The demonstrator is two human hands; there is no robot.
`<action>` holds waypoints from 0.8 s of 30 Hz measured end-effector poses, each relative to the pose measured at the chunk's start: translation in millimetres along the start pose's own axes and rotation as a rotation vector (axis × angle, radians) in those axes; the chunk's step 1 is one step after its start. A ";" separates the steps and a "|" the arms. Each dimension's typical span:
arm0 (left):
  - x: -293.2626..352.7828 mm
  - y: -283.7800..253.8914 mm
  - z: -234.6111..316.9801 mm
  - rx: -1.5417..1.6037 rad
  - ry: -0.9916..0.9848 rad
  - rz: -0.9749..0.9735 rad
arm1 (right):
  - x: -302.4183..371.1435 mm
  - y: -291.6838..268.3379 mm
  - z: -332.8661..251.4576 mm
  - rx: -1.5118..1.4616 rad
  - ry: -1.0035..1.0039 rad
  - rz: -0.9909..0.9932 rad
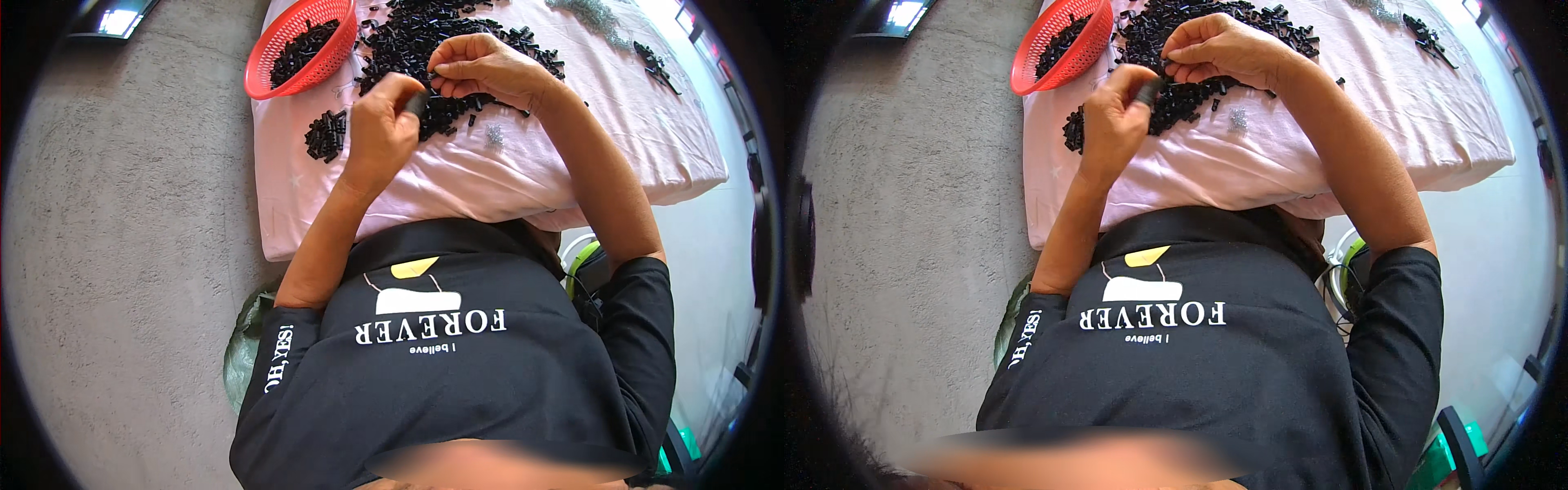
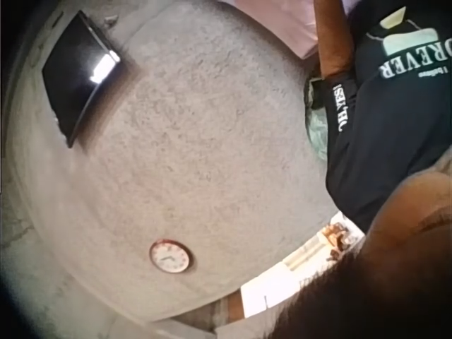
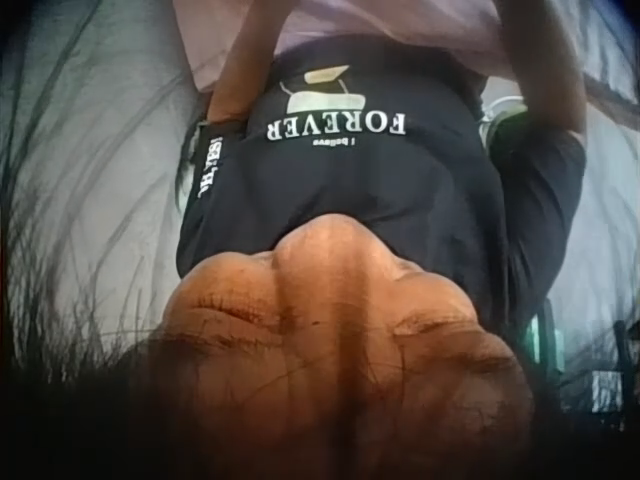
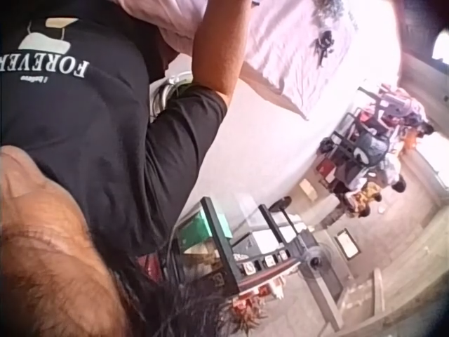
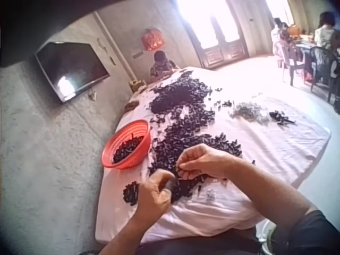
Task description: Sorting and examining small black plastic parts on a workspace table.
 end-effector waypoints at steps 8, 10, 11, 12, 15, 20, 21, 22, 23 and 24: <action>24.4 39.7 2.6 -0.279 0.233 -0.198 | -0.7 -4.4 1.1 0.014 -0.023 -0.009; 25.5 41.6 2.0 -0.290 0.243 -0.201 | -0.2 -3.8 2.0 0.017 -0.018 0.016; 26.1 42.3 2.1 -0.301 0.254 -0.207 | -0.3 -2.8 1.5 0.016 -0.019 0.015; 26.4 42.2 2.7 -0.301 0.255 -0.207 | -0.1 -2.8 0.9 0.024 -0.013 0.018; 29.3 39.5 10.7 -0.297 0.317 -0.201 | 0.2 -1.3 0.8 0.008 0.002 0.011; 13.7 9.0 11.3 -0.044 0.106 -0.024 | -0.9 -1.2 3.3 -0.011 0.013 0.000; 11.2 1.9 14.6 -0.047 0.111 0.026 | 1.6 1.4 1.3 -0.028 0.017 -0.007; 9.4 -0.4 12.5 -0.047 0.112 0.027 | 2.7 2.9 0.1 -0.045 0.021 -0.014; 6.7 -3.4 10.4 -0.026 0.128 0.046 | 1.3 2.6 0.9 -0.066 0.016 -0.041; 5.9 -5.6 9.9 -0.006 0.144 0.063 | 1.1 2.9 1.3 -0.066 0.016 -0.042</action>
Point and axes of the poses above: each hand's wrist, its own x-axis away from the middle knuckle, its own y-axis out of the palm, z = x × y, the point moved 7 cm from there along -x, towards the middle knuckle, and after that the axes turned 2 degrees about z, right-handed, at the moved point
